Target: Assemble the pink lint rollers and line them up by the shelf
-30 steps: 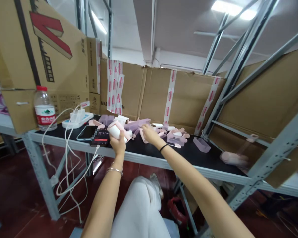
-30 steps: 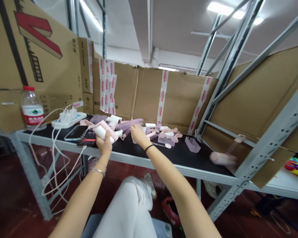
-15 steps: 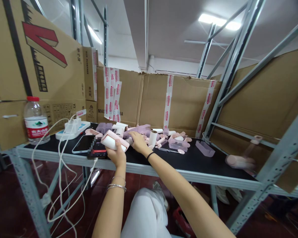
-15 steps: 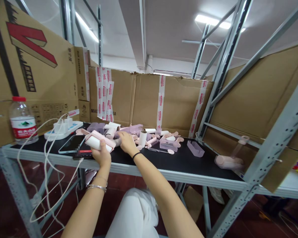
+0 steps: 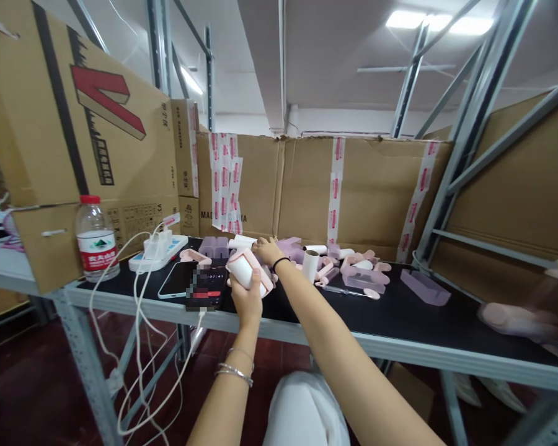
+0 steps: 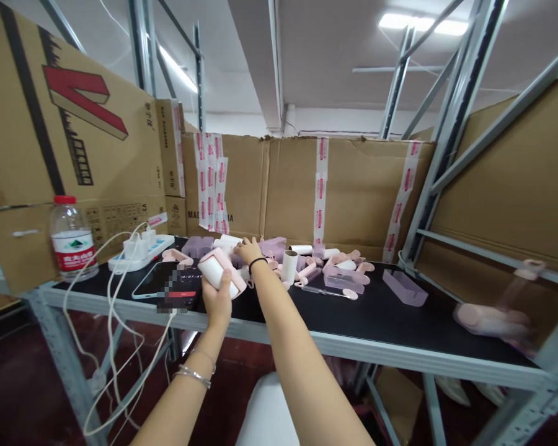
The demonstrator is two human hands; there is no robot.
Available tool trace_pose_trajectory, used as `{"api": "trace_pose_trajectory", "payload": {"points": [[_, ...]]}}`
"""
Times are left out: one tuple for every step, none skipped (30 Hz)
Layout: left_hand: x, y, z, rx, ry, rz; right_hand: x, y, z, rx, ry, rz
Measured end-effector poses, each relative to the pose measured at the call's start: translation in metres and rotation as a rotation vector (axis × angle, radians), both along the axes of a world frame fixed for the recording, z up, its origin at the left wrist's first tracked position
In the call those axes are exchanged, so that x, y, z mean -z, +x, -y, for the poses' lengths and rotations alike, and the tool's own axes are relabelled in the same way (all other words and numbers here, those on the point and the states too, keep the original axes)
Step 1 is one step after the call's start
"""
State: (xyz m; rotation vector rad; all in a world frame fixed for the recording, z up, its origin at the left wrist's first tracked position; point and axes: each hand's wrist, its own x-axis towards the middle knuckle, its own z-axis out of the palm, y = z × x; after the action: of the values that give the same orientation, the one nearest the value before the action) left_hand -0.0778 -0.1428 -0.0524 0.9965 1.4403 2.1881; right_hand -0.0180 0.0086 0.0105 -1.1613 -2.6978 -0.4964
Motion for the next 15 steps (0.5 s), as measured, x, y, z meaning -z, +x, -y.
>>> {"api": "trace_pose_trajectory", "payload": {"points": [[0.0, 0.0, 0.001, 0.017, 0.015, -0.004, -0.001, 0.0, -0.001, -0.007, -0.004, -0.006], [0.0, 0.001, 0.001, 0.035, 0.036, 0.001, -0.004, 0.002, -0.002, -0.013, -0.005, -0.018], [0.0, 0.001, 0.0, 0.055, 0.06, 0.014, -0.008, 0.005, -0.002, -0.014, 0.0, -0.037], [0.0, 0.001, 0.0, 0.077, 0.084, 0.029, -0.014, 0.009, 0.0, -0.007, 0.014, -0.057], [0.001, 0.001, -0.001, 0.101, 0.106, 0.046, -0.022, 0.014, 0.003, 0.0, 0.039, -0.106], [0.002, 0.0, -0.002, 0.125, 0.12, 0.061, -0.03, 0.019, 0.008, -0.002, 0.075, -0.199], [0.003, -0.001, -0.003, 0.145, 0.129, 0.072, -0.038, 0.024, 0.017, -0.017, 0.116, -0.326], [0.004, -0.003, -0.004, 0.157, 0.13, 0.077, -0.045, 0.031, 0.029, -0.058, 0.16, -0.507], [0.005, -0.004, -0.005, 0.153, 0.124, 0.08, -0.05, 0.038, 0.045, -0.128, 0.196, -0.71], [0.006, -0.006, -0.006, 0.139, 0.114, 0.08, -0.053, 0.046, 0.064, -0.207, 0.219, -0.867], [0.005, -0.006, -0.006, 0.126, 0.105, 0.073, -0.053, 0.055, 0.084, -0.285, 0.236, -0.969], [0.003, -0.005, -0.006, 0.122, 0.102, 0.061, -0.049, 0.064, 0.105, -0.353, 0.235, -1.023], [0.001, -0.002, -0.007, 0.13, 0.106, 0.047, -0.043, 0.074, 0.124, -0.399, 0.196, -1.032], [-0.003, 0.004, -0.007, 0.157, 0.118, 0.029, -0.033, 0.084, 0.141, -0.411, 0.138, -1.033], [-0.008, 0.012, -0.008, 0.201, 0.137, 0.008, -0.022, 0.094, 0.153, -0.4, 0.071, -1.04]]}}
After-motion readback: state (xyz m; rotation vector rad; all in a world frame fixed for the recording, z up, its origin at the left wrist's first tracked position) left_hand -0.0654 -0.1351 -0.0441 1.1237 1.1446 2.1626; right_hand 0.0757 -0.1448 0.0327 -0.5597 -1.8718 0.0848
